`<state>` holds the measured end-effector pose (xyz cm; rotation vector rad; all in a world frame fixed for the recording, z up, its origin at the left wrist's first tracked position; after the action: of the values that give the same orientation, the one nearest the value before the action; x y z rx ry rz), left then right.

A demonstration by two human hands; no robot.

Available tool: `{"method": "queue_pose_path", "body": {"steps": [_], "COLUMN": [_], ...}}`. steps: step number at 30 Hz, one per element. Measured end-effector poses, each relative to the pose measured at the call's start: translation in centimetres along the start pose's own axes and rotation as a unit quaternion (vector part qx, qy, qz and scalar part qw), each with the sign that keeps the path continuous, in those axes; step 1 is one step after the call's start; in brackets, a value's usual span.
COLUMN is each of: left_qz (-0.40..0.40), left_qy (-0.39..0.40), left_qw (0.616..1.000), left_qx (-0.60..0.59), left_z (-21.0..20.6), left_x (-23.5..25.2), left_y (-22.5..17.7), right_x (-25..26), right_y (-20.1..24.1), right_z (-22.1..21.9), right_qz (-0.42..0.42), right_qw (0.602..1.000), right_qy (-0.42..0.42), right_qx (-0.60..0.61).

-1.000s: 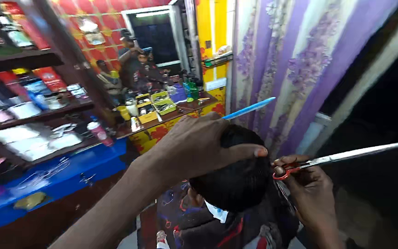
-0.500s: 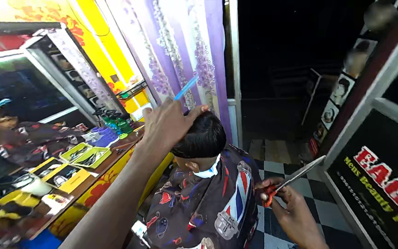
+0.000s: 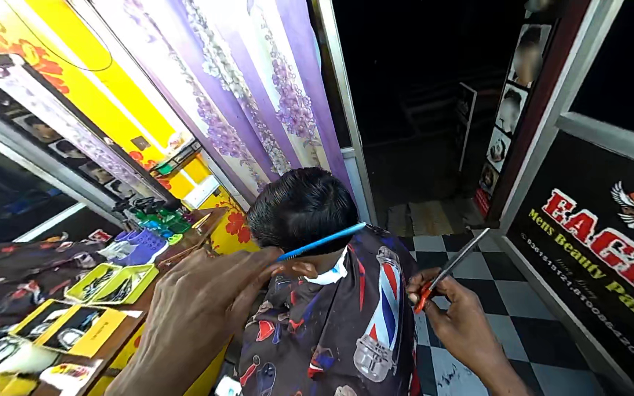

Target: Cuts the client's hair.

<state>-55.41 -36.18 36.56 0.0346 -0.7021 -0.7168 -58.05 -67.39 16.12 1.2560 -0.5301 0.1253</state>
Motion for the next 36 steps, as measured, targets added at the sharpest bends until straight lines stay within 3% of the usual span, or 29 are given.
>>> {"method": "queue_pose_path", "body": {"steps": [3, 8, 11, 16, 25, 36], "left_qz": [-0.025, -0.017, -0.026, -0.09, -0.112, -0.09], "left_qy": [0.013, 0.063, 0.033, -0.043, -0.126, -0.147], "left_qw": [0.999, 0.993, 0.992, 0.992, 0.986, 0.985], "left_qx": [-0.017, -0.099, -0.119, -0.072, 0.001, -0.033], "left_z": [-0.9, -0.6, -0.4, 0.2, 0.3, 0.1], "left_x": [-1.0, -1.6, -1.1, 0.0, 0.4, -1.0], "left_y": [0.9, 3.7, 4.4, 3.7, 3.3, 4.0], "right_x": [1.1, 3.7, 5.2, 6.3, 6.9, 7.9], "right_y": [0.4, 2.2, 3.9, 4.3, 5.6, 9.7], "right_z": [-0.7, -0.5, -0.5, -0.8, -2.5, -4.8], "right_qz": [0.009, 0.1, 0.14, 0.166, 0.176, 0.262], "right_qw": [1.0, 0.972, 0.936, 0.899, 0.848, 0.824], "right_qy": [0.005, 0.029, 0.015, 0.009, 0.024, 0.036], "right_qx": [-0.025, -0.212, -0.322, -0.405, -0.498, -0.501]}}
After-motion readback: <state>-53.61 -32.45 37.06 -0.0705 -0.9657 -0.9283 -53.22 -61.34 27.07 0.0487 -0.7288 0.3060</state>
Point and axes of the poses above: each hand's wrist, its own x-axis towards the middle knuckle, its own z-axis out of the back of the hand, y = z × x, the point moved 2 cm from there along x, towards the middle knuckle
